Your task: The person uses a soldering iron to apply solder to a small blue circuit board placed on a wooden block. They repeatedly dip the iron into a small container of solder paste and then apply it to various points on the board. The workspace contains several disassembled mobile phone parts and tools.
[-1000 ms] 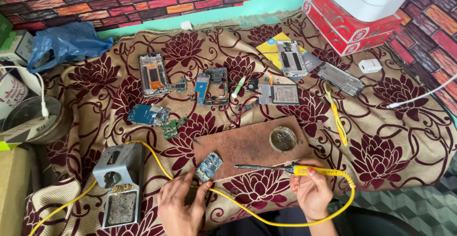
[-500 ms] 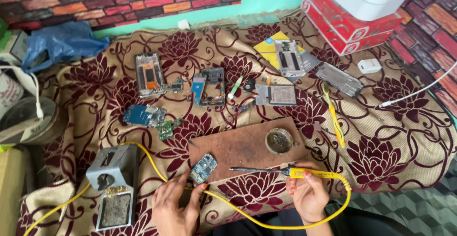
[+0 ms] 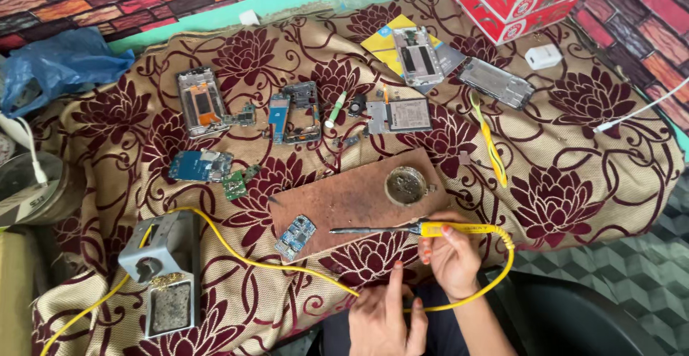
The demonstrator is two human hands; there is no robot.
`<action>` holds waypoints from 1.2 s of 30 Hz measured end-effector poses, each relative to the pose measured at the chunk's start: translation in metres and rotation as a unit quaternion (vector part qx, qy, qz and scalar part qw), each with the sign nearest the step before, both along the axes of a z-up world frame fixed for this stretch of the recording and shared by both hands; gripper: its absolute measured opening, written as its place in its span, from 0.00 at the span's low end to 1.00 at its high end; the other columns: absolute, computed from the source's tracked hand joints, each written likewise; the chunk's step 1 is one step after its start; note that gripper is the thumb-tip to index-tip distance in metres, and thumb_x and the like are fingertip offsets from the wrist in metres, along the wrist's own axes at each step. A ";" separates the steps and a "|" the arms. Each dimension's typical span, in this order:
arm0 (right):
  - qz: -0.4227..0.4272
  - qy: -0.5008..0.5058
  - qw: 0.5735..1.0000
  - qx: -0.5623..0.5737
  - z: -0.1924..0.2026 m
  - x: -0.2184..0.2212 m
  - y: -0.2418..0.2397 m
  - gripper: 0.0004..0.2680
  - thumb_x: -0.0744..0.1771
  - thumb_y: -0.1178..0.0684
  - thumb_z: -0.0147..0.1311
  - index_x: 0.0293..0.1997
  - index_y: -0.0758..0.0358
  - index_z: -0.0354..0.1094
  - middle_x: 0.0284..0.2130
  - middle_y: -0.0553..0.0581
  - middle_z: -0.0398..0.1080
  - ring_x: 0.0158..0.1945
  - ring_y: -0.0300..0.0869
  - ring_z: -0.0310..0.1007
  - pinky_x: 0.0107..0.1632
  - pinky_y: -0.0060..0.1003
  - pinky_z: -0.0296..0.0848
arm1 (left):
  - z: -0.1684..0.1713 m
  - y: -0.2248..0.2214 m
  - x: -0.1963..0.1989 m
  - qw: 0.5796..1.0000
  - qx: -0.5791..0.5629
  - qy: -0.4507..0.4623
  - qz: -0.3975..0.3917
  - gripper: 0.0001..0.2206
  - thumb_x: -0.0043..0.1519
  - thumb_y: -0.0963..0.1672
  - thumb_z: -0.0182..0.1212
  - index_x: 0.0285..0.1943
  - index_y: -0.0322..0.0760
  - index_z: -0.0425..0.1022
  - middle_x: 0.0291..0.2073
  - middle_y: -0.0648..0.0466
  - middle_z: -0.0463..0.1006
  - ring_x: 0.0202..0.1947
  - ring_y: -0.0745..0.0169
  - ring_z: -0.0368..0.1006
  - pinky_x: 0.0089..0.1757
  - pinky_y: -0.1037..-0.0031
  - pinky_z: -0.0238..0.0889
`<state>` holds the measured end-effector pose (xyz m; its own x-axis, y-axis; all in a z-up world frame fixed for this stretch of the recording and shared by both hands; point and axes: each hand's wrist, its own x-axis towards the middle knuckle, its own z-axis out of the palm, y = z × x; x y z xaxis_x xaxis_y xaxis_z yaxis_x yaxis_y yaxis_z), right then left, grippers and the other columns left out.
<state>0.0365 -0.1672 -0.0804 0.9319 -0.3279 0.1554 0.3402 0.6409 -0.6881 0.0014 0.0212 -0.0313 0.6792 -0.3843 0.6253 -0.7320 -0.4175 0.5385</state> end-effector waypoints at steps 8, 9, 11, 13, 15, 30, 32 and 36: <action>-0.021 0.018 0.999 -0.017 0.000 -0.001 0.003 0.10 0.69 0.54 0.46 0.48 0.74 0.66 0.25 0.63 0.70 0.24 0.43 0.69 0.25 0.35 0.69 | 0.013 0.010 0.006 0.997 0.012 0.077 0.023 0.35 0.50 0.39 0.59 0.70 0.11 0.60 0.13 0.51 0.73 0.11 0.56 0.69 0.24 0.66 0.68; -0.025 0.022 0.999 -0.026 0.000 -0.001 0.002 0.10 0.69 0.54 0.46 0.48 0.74 0.66 0.26 0.63 0.70 0.25 0.44 0.69 0.26 0.35 0.69 | 0.013 0.010 0.007 0.997 0.010 0.074 0.022 0.36 0.49 0.39 0.59 0.70 0.12 0.60 0.13 0.51 0.72 0.11 0.56 0.69 0.24 0.65 0.68; -0.030 0.019 0.999 -0.023 0.001 0.000 0.001 0.10 0.69 0.54 0.46 0.48 0.74 0.66 0.26 0.63 0.70 0.25 0.44 0.69 0.26 0.35 0.70 | 0.013 0.011 0.010 0.997 0.010 0.074 0.015 0.35 0.50 0.39 0.58 0.70 0.12 0.60 0.13 0.51 0.73 0.11 0.56 0.69 0.25 0.65 0.68; -0.029 0.014 0.999 -0.020 0.002 0.001 0.000 0.10 0.69 0.54 0.46 0.48 0.74 0.66 0.27 0.64 0.70 0.26 0.44 0.69 0.27 0.36 0.70 | 0.012 0.012 0.013 0.997 0.005 0.070 0.012 0.35 0.51 0.38 0.58 0.71 0.12 0.59 0.14 0.51 0.73 0.12 0.56 0.70 0.26 0.65 0.69; -0.023 0.009 1.000 -0.018 0.002 0.001 -0.001 0.11 0.69 0.54 0.46 0.49 0.75 0.66 0.27 0.64 0.70 0.26 0.45 0.69 0.28 0.37 0.70 | 0.011 0.013 0.014 0.998 -0.002 0.062 0.011 0.34 0.52 0.39 0.58 0.71 0.13 0.59 0.16 0.52 0.75 0.13 0.58 0.71 0.27 0.67 0.69; -0.031 0.026 0.999 -0.015 0.001 -0.001 -0.007 0.10 0.70 0.53 0.46 0.48 0.73 0.66 0.27 0.62 0.69 0.26 0.44 0.68 0.28 0.36 0.68 | 0.015 0.020 0.017 0.988 -0.065 0.086 0.112 0.34 0.54 0.38 0.63 0.72 0.19 0.59 0.20 0.52 0.78 0.17 0.58 0.74 0.26 0.68 0.69; -0.031 0.022 0.999 -0.017 0.001 0.000 -0.006 0.11 0.70 0.53 0.46 0.48 0.74 0.67 0.27 0.63 0.69 0.26 0.44 0.67 0.28 0.36 0.67 | 0.016 0.022 0.017 0.987 -0.067 0.094 0.110 0.34 0.54 0.37 0.63 0.72 0.18 0.58 0.20 0.53 0.77 0.17 0.58 0.75 0.26 0.69 0.70; -0.027 0.016 0.999 -0.027 0.000 0.000 -0.008 0.11 0.70 0.53 0.46 0.48 0.74 0.67 0.26 0.63 0.69 0.26 0.44 0.67 0.28 0.37 0.67 | 0.016 0.023 0.019 0.987 -0.060 0.104 0.108 0.33 0.53 0.37 0.63 0.71 0.19 0.60 0.19 0.53 0.77 0.16 0.59 0.74 0.25 0.69 0.69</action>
<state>0.0368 -0.1749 -0.0803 0.9176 -0.3706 0.1439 0.3507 0.5838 -0.7323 0.0208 0.0439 -0.0150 0.8556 -0.1485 0.4958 -0.5012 -0.4766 0.7222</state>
